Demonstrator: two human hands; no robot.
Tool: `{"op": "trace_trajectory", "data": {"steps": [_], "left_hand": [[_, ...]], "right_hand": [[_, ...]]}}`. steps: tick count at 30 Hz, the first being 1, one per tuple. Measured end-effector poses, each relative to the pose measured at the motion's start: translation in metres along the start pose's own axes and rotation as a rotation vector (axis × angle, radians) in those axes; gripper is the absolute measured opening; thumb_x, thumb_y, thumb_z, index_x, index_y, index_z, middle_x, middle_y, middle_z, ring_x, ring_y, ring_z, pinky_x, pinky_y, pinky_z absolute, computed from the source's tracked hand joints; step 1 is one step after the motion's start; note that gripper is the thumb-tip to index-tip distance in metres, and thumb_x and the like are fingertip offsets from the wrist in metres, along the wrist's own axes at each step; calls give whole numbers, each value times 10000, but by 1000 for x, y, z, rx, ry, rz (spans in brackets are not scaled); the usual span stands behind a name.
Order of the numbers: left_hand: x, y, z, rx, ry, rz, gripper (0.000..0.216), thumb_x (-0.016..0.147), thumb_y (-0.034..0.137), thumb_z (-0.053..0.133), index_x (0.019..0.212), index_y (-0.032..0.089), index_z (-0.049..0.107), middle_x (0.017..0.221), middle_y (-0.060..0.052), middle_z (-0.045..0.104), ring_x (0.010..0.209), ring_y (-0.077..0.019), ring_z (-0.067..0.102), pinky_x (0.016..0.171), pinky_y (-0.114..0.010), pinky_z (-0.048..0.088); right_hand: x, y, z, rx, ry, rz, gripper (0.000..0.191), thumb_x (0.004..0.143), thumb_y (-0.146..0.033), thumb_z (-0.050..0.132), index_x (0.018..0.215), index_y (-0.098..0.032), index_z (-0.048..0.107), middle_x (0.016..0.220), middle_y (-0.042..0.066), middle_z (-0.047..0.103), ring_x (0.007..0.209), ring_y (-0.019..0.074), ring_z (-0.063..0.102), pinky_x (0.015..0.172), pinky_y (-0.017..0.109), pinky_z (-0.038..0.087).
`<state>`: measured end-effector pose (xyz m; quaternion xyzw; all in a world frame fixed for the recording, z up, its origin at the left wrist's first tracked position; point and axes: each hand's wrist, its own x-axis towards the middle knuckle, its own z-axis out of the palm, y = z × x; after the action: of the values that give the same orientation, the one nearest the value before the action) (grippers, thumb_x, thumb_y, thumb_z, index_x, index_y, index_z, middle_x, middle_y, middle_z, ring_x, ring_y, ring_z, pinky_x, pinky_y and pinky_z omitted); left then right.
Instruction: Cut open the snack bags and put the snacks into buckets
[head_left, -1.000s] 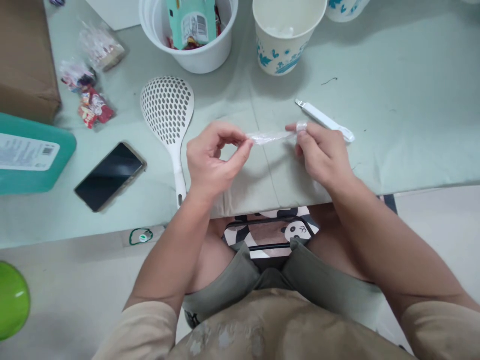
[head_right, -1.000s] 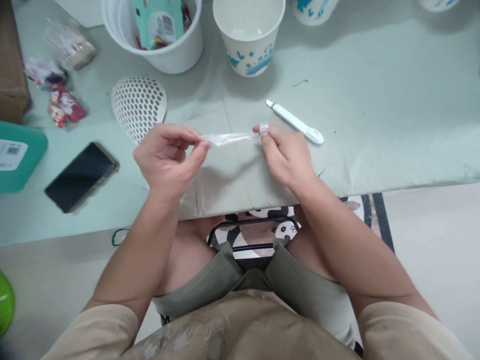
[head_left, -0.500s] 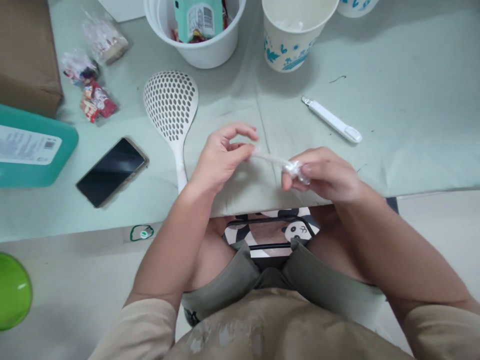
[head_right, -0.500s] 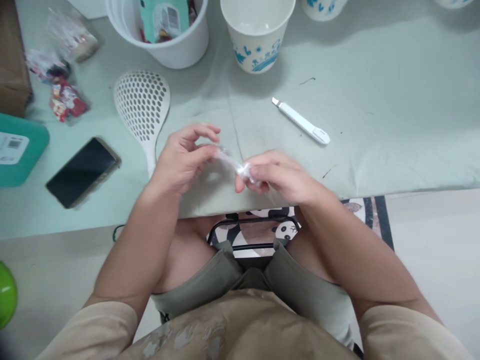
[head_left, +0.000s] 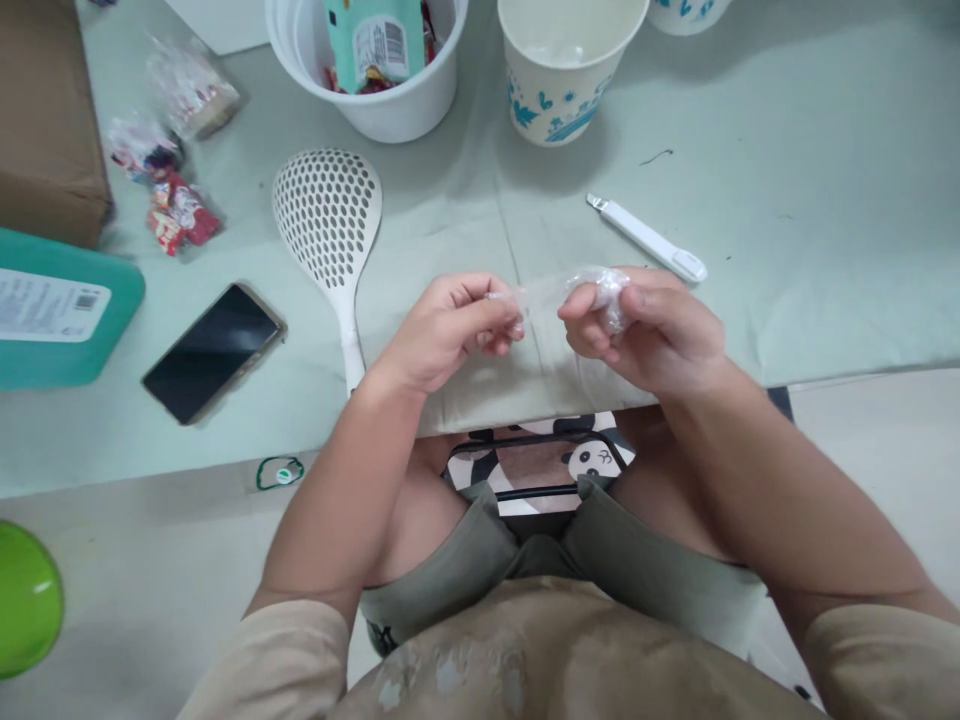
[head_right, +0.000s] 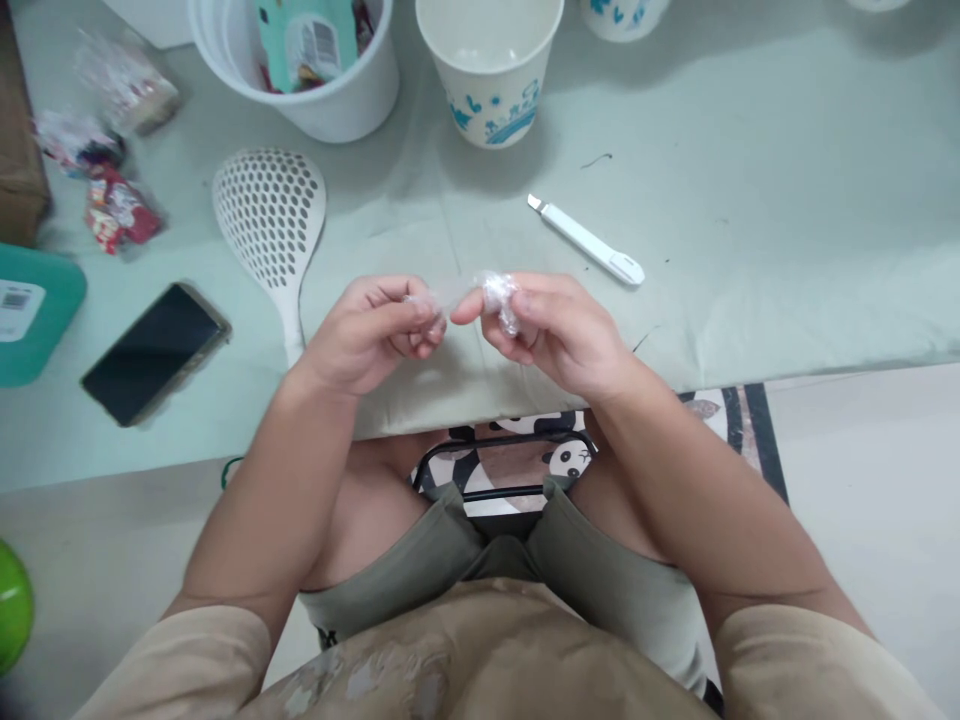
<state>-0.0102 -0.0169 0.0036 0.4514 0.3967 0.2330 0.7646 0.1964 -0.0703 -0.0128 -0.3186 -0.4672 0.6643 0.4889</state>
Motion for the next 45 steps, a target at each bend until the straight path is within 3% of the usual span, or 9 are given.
{"op": "trace_trajectory", "data": {"steps": [9,14,18,25,29,31,37,40,45], "left_hand": [[4,15,-2,-516,-39,-536,489,942,287,452,502,218,249,387,57,199,292,-42,209,289,-142,194],[6,6,0,-475,-120,-534,446,812,274,596,493,211,291,416,61,189,317,-28,163,294,-142,125],[7,0,3,-403,-213,-476,454,766,339,649,509,215,296,427,60,190,337,-34,167,311,-166,151],[4,-4,5,-265,-351,-440,496,737,497,655,466,231,336,374,38,219,330,-65,181,302,-208,146],[-2,0,4,-118,-365,-330,592,780,667,630,451,218,427,363,0,327,324,-79,262,326,-249,152],[-4,2,0,-75,-304,-230,657,791,747,600,445,220,415,369,-1,343,326,-74,271,348,-266,173],[-5,-7,-7,217,283,556,300,815,493,750,681,259,618,700,-6,640,647,-147,592,597,-317,490],[-2,-15,-4,610,208,682,215,814,500,785,874,293,771,1086,-59,740,1042,-238,685,904,-409,574],[4,-23,-6,780,38,678,278,917,457,695,1086,282,829,1164,-71,769,1052,-225,719,963,-377,582]], "right_hand": [[-7,7,1,-160,-130,-142,320,1018,-406,591,915,-175,786,730,-8,574,591,89,465,575,257,394],[-7,10,6,-463,35,-151,405,1031,-540,498,926,-248,759,738,44,585,701,196,553,686,373,486],[-4,16,10,-916,198,-213,482,1053,-543,406,1270,-269,737,792,56,608,758,217,578,754,384,498],[-3,17,10,-1246,91,-213,327,951,-279,473,1142,-222,732,1069,82,719,809,182,626,658,306,426],[0,17,7,-1197,-5,-186,71,826,-227,557,793,-202,615,792,30,639,659,140,511,600,285,344],[2,16,8,-1103,-37,-147,165,847,-247,575,697,-201,524,673,1,549,612,122,455,595,278,317],[5,9,12,-711,86,73,328,952,-464,613,795,-178,627,667,-10,545,591,107,441,578,268,321],[6,8,12,-560,63,136,376,935,-533,656,828,-173,641,644,-32,505,570,90,390,551,257,307],[6,10,10,-468,-3,85,235,915,-394,686,851,-171,648,672,-38,529,598,90,431,581,252,360]]}}
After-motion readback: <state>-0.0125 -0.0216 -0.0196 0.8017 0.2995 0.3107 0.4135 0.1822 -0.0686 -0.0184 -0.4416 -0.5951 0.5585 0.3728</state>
